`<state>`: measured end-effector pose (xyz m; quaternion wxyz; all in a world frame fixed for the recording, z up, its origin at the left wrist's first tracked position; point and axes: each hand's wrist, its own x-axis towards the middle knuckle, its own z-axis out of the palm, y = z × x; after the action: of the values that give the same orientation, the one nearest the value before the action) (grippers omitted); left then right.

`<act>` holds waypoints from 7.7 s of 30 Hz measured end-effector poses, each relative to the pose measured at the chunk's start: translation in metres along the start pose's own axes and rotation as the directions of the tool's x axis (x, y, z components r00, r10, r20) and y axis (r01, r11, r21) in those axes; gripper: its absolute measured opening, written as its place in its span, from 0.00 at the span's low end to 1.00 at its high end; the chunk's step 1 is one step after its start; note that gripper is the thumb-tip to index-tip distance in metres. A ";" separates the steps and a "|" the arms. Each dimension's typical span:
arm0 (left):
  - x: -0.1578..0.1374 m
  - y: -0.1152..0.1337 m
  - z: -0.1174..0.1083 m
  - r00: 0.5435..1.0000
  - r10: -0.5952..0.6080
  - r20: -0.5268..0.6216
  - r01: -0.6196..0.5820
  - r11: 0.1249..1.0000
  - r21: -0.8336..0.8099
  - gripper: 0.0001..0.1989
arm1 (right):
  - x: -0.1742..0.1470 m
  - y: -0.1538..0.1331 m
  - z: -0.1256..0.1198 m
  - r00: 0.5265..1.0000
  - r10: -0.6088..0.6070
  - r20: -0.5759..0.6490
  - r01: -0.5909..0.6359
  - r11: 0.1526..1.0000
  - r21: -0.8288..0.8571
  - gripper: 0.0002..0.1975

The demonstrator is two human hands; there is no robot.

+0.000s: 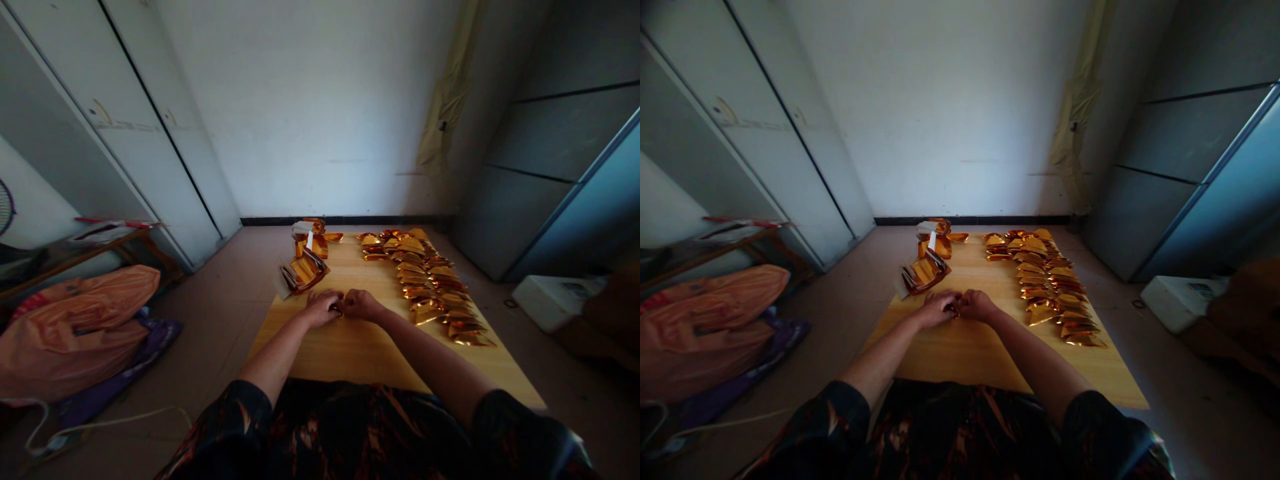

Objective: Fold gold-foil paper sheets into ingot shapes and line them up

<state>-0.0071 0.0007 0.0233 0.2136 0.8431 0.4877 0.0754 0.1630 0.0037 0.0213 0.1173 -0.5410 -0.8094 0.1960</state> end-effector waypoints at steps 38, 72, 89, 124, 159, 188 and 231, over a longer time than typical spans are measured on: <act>-0.002 0.000 0.004 0.999 -0.001 -0.037 0.000 1.000 -0.026 0.07 | -0.002 0.014 0.010 0.983 -0.024 -0.183 0.060 0.979 0.196 0.08; 0.003 -0.004 0.015 0.995 -0.005 -0.101 0.006 1.000 0.010 0.09 | -0.040 -0.011 0.029 0.964 -0.177 -0.200 0.128 0.964 -0.235 0.12; 0.007 -0.003 0.005 0.980 0.095 -0.177 -0.061 0.981 0.184 0.21 | -0.039 0.021 -0.012 0.973 -0.220 -0.070 0.181 0.915 -0.361 0.09; 0.010 -0.026 0.012 0.919 0.321 -0.230 -0.285 0.942 0.176 0.10 | -0.024 0.010 -0.013 0.970 -0.242 -0.020 0.204 0.856 -0.476 0.13; 0.017 -0.013 0.026 0.858 0.366 -0.361 -0.175 0.869 0.463 0.12 | -0.017 0.025 0.001 0.955 -0.255 -0.149 0.169 0.885 -0.434 0.12; 0.043 -0.003 0.024 0.873 -0.292 -0.391 0.267 0.956 -0.117 0.05 | 0.006 0.018 -0.013 0.977 0.211 -0.039 -0.212 0.924 -0.319 0.15; 0.046 0.010 0.032 0.810 -0.346 -0.474 0.383 0.924 -0.019 0.09 | 0.007 0.016 -0.004 0.976 0.196 -0.096 -0.218 0.902 -0.373 0.12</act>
<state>0.0351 0.0263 -0.0052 0.0668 0.6979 0.6797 0.2156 0.1750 0.0162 0.0176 0.0110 -0.6416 -0.7663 0.0309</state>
